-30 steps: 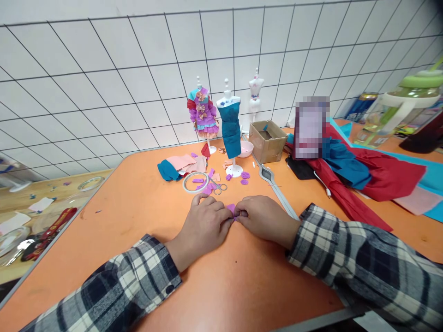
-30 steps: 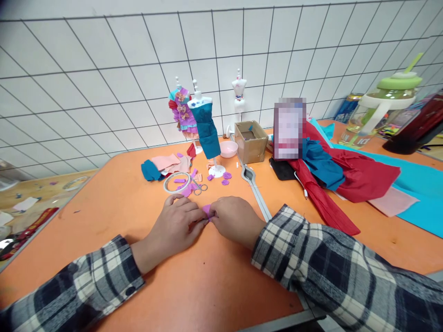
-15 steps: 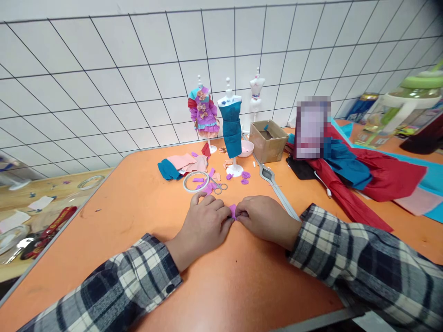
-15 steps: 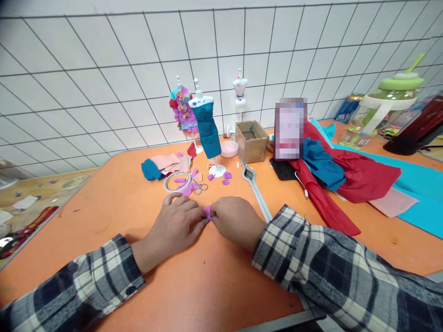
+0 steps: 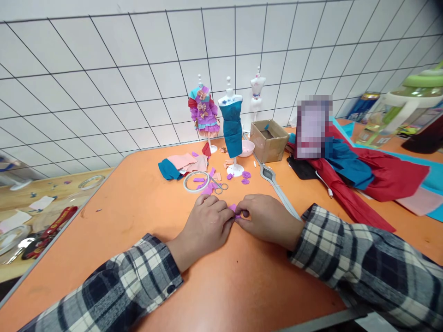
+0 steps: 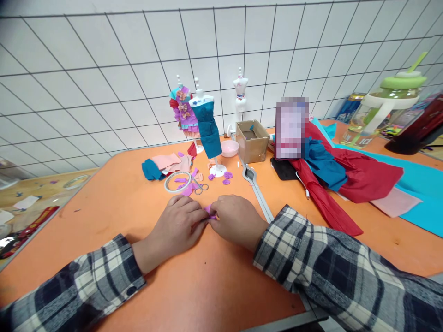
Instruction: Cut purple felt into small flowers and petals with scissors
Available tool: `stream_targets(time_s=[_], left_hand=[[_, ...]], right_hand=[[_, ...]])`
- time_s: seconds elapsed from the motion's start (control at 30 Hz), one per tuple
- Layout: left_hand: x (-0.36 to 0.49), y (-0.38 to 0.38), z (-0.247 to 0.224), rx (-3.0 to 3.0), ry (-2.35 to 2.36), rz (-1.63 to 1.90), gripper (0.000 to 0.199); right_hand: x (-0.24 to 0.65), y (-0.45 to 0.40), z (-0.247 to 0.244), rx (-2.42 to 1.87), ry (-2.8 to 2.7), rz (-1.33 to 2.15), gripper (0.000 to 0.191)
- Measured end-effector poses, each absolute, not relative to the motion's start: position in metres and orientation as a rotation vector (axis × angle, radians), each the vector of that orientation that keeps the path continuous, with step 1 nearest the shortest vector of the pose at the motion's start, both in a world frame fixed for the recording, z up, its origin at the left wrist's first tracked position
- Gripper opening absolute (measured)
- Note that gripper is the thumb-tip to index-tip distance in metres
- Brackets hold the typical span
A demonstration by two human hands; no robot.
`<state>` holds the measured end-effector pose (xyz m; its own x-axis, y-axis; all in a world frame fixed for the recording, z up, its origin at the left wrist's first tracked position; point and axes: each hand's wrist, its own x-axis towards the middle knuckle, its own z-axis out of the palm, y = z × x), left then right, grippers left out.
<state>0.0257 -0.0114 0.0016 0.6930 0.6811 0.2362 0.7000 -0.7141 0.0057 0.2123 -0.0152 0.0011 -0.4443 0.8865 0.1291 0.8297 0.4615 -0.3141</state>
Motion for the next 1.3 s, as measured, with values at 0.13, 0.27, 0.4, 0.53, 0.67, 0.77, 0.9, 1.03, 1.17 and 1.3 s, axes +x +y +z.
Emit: stream_targets(time_s=[0.13,0.27,0.4,0.53,0.67,0.77,0.9,1.03,1.17,1.3], left_hand=[[0.0251,-0.0119,0.0018,-2.82,-1.161,-0.351,0.02],[0.0248,-0.0131,0.0018,-2.842,-1.218,-0.354,0.018],[0.0249,-0.0138,0.0015,-2.84,-1.274,-0.36,0.017],[0.0246,-0.0135,0.0017,-2.833,-1.249,-0.335,0.017],[0.0238,-0.0135,0.0022,-2.824,-1.197,-0.339,0.017],[0.0237,-0.0135,0.0029,-2.82,-1.179,-0.344,0.018],[0.024,-0.013,0.0037,-2.828,-1.173,-0.36,0.02],[0.0242,-0.0126,0.0026,-2.852,-1.182,-0.388,0.02],[0.0242,-0.0127,0.0011,-2.853,-1.209,-0.42,0.018],[0.0243,-0.013,0.0022,-2.836,-1.191,-0.384,0.021]], right_hand=[[0.2117,-0.0123,-0.0011,-1.464,-2.481,0.296,0.018],[0.2101,-0.0108,-0.003,-1.476,-2.48,0.32,0.019],[0.208,-0.0127,-0.0041,-1.489,-2.439,0.327,0.019],[0.2074,-0.0151,-0.0026,-1.494,-2.434,0.318,0.02],[0.2091,-0.0147,-0.0002,-1.494,-2.383,0.405,0.017],[0.2105,-0.0124,-0.0008,-1.489,-2.363,0.445,0.018],[0.2111,-0.0103,-0.0017,-1.504,-2.393,0.471,0.019],[0.2104,-0.009,-0.0019,-1.516,-2.395,0.499,0.017],[0.2095,-0.0082,-0.0031,-1.517,-2.388,0.468,0.017],[0.2096,-0.0096,-0.004,-1.506,-2.364,0.48,0.015]])
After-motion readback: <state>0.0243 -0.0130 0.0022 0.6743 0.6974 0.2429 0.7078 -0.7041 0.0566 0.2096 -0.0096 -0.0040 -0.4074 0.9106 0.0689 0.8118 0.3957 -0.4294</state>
